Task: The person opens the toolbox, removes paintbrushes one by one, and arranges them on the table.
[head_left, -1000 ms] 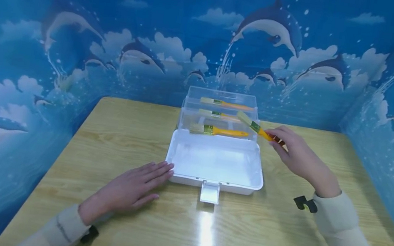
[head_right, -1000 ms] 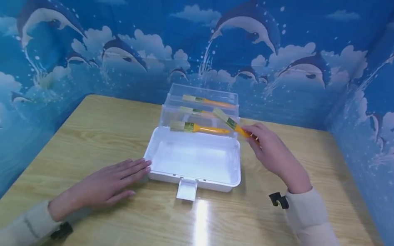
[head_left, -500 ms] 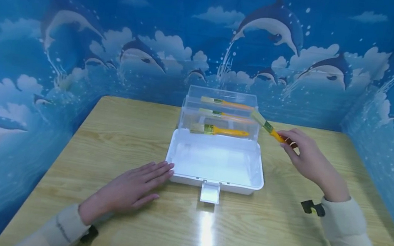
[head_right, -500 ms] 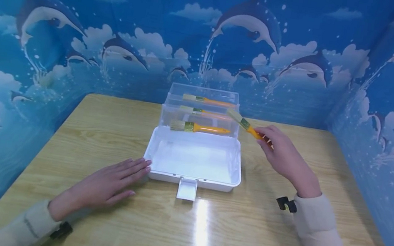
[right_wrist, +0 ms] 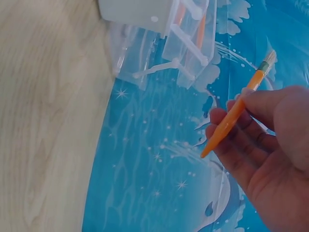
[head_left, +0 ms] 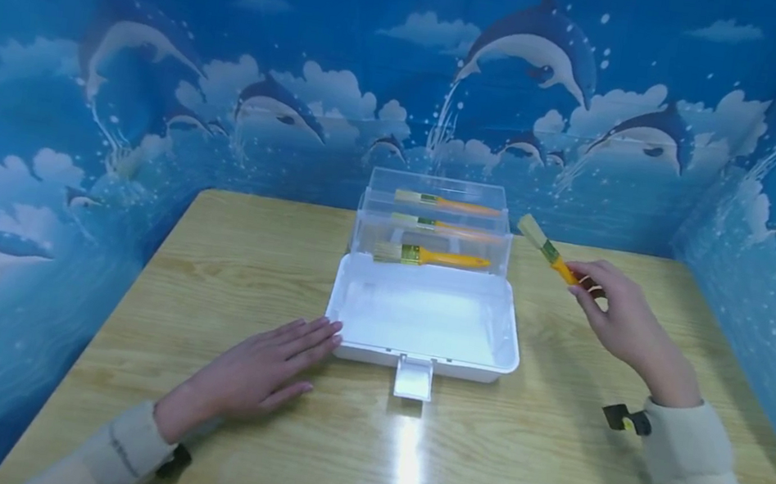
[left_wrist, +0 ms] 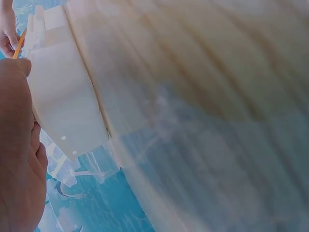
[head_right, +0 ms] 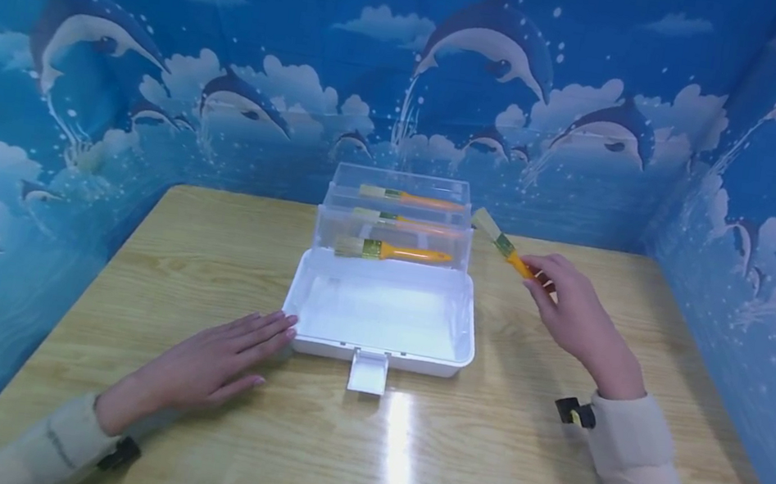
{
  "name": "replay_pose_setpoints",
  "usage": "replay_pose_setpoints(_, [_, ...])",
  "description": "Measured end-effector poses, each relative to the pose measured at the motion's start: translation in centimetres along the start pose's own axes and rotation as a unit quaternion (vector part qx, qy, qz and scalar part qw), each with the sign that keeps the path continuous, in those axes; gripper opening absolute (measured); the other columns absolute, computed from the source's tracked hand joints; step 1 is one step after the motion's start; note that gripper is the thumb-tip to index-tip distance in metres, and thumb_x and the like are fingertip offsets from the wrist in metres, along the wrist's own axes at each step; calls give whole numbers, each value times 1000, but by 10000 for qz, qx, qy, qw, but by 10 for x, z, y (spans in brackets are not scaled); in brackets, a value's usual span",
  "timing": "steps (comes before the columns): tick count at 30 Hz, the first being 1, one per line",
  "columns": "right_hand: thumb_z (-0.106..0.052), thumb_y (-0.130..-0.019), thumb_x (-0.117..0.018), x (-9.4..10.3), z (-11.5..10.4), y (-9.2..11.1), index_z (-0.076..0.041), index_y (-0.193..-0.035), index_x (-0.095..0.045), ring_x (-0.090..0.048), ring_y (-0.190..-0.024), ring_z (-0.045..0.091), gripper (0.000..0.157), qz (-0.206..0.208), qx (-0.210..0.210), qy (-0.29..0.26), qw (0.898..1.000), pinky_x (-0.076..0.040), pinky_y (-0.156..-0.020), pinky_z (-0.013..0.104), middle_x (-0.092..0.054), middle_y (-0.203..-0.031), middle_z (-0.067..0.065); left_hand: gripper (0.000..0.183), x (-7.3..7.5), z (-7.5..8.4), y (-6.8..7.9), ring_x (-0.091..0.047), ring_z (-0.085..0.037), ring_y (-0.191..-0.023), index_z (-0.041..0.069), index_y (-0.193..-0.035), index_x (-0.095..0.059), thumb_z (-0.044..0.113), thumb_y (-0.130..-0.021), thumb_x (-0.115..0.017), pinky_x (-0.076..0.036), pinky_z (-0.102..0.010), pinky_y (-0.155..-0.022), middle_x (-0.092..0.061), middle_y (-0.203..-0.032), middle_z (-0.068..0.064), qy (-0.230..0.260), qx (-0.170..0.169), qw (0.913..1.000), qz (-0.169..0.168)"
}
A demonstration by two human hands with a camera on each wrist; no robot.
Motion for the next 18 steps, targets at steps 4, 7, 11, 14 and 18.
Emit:
replay_pose_setpoints(4, [4, -97, -64, -2, 4, 4, 5, -133, -60, -66, -95, 30, 36, 83, -138, 3, 9999, -60, -73, 27, -64, -111, 18, 68, 1, 0, 0, -18, -21, -157, 12, -163, -20, 42, -108, -45, -20, -40, -128, -14, -171, -4, -39, -20, 10000, 14])
replay_pose_setpoints(7, [4, -98, -63, -3, 8, 7, 5, -133, -59, -66, -96, 32, 36, 67, -362, 9, 9993, -63, -75, 42, -63, -113, 19, 68, 0, 0, 0, -17, -21, -157, 12, -163, -20, 42, -108, -44, -20, -40, -128, -13, -171, -4, -42, -23, 10000, 24])
replay_pose_setpoints(11, [2, -100, -60, -5, 13, 12, 9, -134, -57, -65, -97, 37, 35, 48, -667, -17, 9978, -61, -74, 50, -61, -115, 24, 68, 0, 0, 1, -16, -21, -157, 12, -163, -19, 43, -108, -44, -19, -40, -128, -12, -171, -4, -57, -22, 10000, 49])
replay_pose_setpoints(14, [0, -101, -59, -5, 16, 15, 11, -135, -55, -64, -97, 39, 36, -11, -877, -30, 9961, -61, -73, 49, -59, -116, 27, 68, 0, 0, 0, -16, -21, -157, 12, -163, -19, 43, -108, -44, -20, -41, -128, -13, -171, -4, -89, -29, 9999, 72])
replay_pose_setpoints(18, [0, -101, -58, -8, 21, 17, 13, -136, -53, -64, -99, 41, 37, -122, -1027, -6, 9946, -61, -74, 52, -58, -118, 29, 68, 0, 0, 0, -17, -22, -157, 11, -163, -20, 42, -108, -44, -21, -41, -128, -13, -171, -4, -93, -46, 9999, 98])
Point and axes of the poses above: each hand's wrist, its own y-axis away from the middle knuckle, its own x-axis out of the back of the hand, z = x × y, the point moved 1 cm from there along -y, towards the middle knuckle
